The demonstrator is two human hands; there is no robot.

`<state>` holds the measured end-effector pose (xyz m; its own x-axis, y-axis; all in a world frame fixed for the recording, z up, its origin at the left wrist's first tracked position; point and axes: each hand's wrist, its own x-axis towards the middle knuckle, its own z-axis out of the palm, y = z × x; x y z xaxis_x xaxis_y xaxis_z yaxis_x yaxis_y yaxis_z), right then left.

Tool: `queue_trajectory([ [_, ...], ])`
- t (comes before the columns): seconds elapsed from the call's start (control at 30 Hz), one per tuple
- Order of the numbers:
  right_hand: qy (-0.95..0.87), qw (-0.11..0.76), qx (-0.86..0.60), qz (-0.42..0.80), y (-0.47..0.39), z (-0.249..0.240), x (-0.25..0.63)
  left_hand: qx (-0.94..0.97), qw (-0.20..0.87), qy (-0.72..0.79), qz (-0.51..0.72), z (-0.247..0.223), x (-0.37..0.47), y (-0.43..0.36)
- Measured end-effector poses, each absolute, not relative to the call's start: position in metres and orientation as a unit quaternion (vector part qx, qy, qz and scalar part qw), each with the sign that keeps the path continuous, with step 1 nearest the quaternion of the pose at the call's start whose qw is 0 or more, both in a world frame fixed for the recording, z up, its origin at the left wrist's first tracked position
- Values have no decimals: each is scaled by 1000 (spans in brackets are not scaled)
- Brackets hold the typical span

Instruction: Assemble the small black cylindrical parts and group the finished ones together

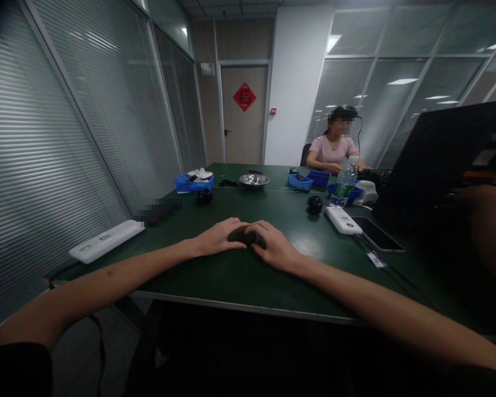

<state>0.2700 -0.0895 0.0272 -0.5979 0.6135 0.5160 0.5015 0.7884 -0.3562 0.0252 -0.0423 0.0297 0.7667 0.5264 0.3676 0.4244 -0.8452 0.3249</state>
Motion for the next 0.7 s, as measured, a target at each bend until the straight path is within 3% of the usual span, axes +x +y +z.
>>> queue_trajectory([
  [0.17,-885,332,-316,86,-87,25,271,921,153,269,237,29,25,-41],
  [0.47,-884,323,-325,87,-90,28,270,948,78,245,187,31,23,-40],
  [0.7,-884,325,-323,93,-89,27,271,923,157,268,226,29,23,-41],
])
